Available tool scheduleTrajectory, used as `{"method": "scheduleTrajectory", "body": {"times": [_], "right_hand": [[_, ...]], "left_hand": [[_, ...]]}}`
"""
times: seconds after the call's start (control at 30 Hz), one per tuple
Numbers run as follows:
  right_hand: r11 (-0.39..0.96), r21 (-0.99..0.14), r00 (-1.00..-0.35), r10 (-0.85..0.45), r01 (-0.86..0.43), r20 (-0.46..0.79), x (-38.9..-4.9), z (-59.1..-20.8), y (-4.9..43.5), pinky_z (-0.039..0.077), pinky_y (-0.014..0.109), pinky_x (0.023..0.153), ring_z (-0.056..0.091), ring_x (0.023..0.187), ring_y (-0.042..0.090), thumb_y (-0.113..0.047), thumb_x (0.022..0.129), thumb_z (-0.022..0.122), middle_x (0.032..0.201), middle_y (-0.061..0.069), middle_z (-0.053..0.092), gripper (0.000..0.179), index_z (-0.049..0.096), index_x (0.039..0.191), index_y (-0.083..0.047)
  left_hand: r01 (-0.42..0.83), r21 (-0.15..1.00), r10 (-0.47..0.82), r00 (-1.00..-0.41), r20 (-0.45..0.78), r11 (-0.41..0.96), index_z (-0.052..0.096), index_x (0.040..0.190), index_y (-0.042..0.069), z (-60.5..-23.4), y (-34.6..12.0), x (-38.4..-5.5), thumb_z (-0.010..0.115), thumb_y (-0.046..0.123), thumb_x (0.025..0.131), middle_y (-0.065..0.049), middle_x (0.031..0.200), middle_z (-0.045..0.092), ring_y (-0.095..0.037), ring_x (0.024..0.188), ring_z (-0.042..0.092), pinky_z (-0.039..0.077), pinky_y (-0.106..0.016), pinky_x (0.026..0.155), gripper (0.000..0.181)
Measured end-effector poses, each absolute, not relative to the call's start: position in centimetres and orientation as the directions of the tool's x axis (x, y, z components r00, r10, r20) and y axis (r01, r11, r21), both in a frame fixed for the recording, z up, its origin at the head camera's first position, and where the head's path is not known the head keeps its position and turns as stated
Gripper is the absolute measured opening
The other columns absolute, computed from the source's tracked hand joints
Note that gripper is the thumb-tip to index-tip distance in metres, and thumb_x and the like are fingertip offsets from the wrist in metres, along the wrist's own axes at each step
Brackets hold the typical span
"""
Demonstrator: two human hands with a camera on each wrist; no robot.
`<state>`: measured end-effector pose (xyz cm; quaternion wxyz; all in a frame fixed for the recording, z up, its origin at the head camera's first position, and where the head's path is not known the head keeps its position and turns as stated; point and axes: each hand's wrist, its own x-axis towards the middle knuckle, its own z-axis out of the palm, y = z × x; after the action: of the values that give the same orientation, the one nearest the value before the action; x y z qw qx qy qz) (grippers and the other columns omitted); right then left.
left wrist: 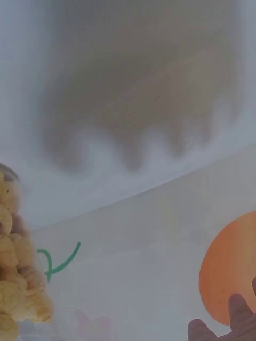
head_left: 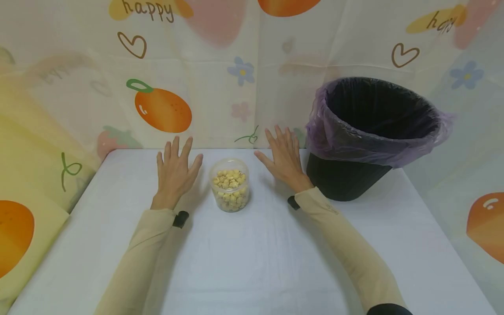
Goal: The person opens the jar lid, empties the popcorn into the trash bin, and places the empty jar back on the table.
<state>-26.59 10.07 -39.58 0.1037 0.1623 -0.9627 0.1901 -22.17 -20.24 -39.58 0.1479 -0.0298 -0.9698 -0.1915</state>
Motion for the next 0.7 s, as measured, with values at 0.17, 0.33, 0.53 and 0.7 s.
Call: {"method": "scheduleTrajectory", "body": {"times": [0.17, 0.33, 0.53, 0.7], "right_hand": [[0.865, -0.352, -0.925, -0.275, -0.357, 0.263, -25.9, -39.3, 9.9, 0.0, 0.061, 0.122, 0.001, 0.154, 0.039, -0.063, 0.098, 0.04, 0.168, 0.01, 0.006, 0.078, 0.016, 0.16, -0.022], [0.844, -0.399, -0.926, -0.271, -0.359, 0.262, -25.3, -39.2, 9.9, 0.0, 0.062, 0.122, 0.002, 0.155, 0.037, -0.063, 0.098, 0.039, 0.169, 0.01, 0.006, 0.078, 0.015, 0.161, -0.023], [0.789, -0.489, -0.925, -0.264, -0.371, 0.274, -24.4, -39.6, 10.0, 0.001, 0.063, 0.122, -0.001, 0.155, 0.035, -0.06, 0.099, 0.042, 0.168, 0.011, 0.009, 0.077, 0.017, 0.16, -0.02], [0.732, -0.566, -0.925, -0.279, -0.379, 0.258, -23.5, -39.9, 10.0, 0.002, 0.063, 0.121, -0.001, 0.154, 0.039, -0.057, 0.099, 0.043, 0.168, 0.009, 0.008, 0.075, 0.018, 0.16, -0.021]], "left_hand": [[0.129, 0.404, -0.004, -0.95, 0.312, 0.906, 0.03, 0.156, 0.018, -39.5, -19.9, -21.5, 0.036, 0.054, 0.101, -0.021, 0.164, 0.019, -0.047, 0.15, 0.015, 0.008, -0.071, 0.117, 0.066], [0.135, 0.426, -0.012, -0.946, 0.325, 0.895, 0.031, 0.156, 0.018, -39.4, -19.6, -21.1, 0.037, 0.051, 0.101, -0.021, 0.163, 0.021, -0.047, 0.149, 0.016, 0.01, -0.07, 0.117, 0.064], [0.142, 0.454, -0.022, -0.941, 0.337, 0.88, 0.031, 0.156, 0.017, -39.6, -19.2, -20.4, 0.041, 0.047, 0.102, -0.021, 0.163, 0.021, -0.047, 0.149, 0.018, 0.012, -0.069, 0.117, 0.063], [0.165, 0.476, -0.022, -0.932, 0.363, 0.864, 0.033, 0.155, 0.015, -39.6, -18.8, -19.9, 0.043, 0.045, 0.101, -0.022, 0.162, 0.024, -0.048, 0.148, 0.02, 0.013, -0.07, 0.116, 0.062]]}}
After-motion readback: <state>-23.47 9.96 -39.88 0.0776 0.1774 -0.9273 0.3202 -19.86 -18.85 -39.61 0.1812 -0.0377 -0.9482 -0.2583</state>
